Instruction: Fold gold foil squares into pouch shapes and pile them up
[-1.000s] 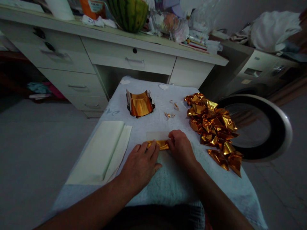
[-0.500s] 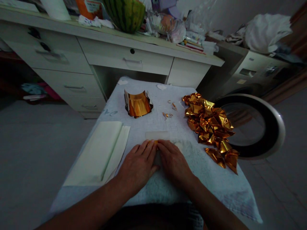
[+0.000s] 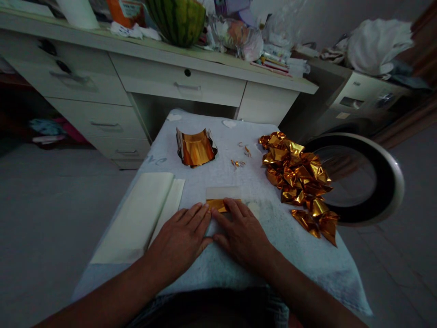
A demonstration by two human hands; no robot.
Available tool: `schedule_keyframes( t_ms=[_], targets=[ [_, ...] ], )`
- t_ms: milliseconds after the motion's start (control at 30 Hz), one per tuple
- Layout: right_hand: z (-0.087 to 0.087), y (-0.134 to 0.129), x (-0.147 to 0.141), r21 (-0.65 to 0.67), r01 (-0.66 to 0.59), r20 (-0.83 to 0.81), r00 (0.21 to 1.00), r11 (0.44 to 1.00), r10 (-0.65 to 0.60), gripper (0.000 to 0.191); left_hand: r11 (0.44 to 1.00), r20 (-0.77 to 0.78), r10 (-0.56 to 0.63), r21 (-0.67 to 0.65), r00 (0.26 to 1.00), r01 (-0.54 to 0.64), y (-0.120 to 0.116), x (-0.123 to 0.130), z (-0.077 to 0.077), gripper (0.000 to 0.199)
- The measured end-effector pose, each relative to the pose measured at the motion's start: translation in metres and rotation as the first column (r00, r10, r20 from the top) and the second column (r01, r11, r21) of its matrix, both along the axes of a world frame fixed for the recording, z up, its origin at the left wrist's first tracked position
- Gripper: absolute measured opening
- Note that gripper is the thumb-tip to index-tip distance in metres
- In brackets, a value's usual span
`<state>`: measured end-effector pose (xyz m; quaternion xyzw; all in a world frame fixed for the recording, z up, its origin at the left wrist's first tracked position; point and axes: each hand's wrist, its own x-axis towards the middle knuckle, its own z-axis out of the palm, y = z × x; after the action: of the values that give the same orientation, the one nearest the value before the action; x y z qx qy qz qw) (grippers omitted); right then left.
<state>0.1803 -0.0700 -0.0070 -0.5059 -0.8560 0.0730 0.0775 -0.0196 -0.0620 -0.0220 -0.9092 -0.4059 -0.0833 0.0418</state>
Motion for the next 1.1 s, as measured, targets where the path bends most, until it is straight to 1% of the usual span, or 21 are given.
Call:
schedule_keyframes(
  t_ms=[200, 333, 433, 633, 900, 1000, 1100],
  targets=[
    [0.0, 0.003, 0.009, 0.022, -0.075, 0.047, 0.996, 0.997, 0.074, 0.064, 0.998, 0.023, -0.053, 0.033, 0.998, 0.053, 0.002, -0.002, 0.0, 0.047],
    [0.001, 0.005, 0.025, 0.022, -0.148, 0.077, 0.986, 0.989, 0.146, 0.07, 0.998, -0.01, -0.063, 0.023, 0.998, 0.064, 0.002, -0.003, -0.002, 0.046],
    [0.001, 0.006, 0.038, 0.009, -0.19, 0.095, 0.978, 0.982, 0.188, 0.07, 0.998, -0.016, -0.069, 0.007, 0.997, 0.069, 0.003, -0.003, -0.003, 0.045],
    [0.005, 0.004, 0.06, 0.01, -0.151, 0.153, 0.977, 0.989, 0.148, 0.068, 0.996, 0.027, -0.089, 0.006, 0.996, 0.089, 0.005, -0.004, -0.001, 0.042],
    [0.003, 0.0, 0.085, 0.046, -0.11, 0.216, 0.971, 0.993, 0.098, 0.066, 0.995, -0.018, -0.101, 0.009, 0.995, 0.101, 0.006, -0.005, 0.002, 0.047],
    [0.003, -0.001, 0.092, 0.068, -0.105, 0.218, 0.972, 0.992, 0.088, 0.064, 0.994, -0.021, -0.111, 0.0, 0.994, 0.111, 0.007, -0.005, 0.005, 0.049],
    [0.006, 0.001, 0.096, 0.088, -0.098, 0.203, 0.976, 0.991, 0.078, 0.061, 0.993, -0.015, -0.12, -0.016, 0.993, 0.119, 0.009, -0.003, 0.011, 0.046]
  ],
)
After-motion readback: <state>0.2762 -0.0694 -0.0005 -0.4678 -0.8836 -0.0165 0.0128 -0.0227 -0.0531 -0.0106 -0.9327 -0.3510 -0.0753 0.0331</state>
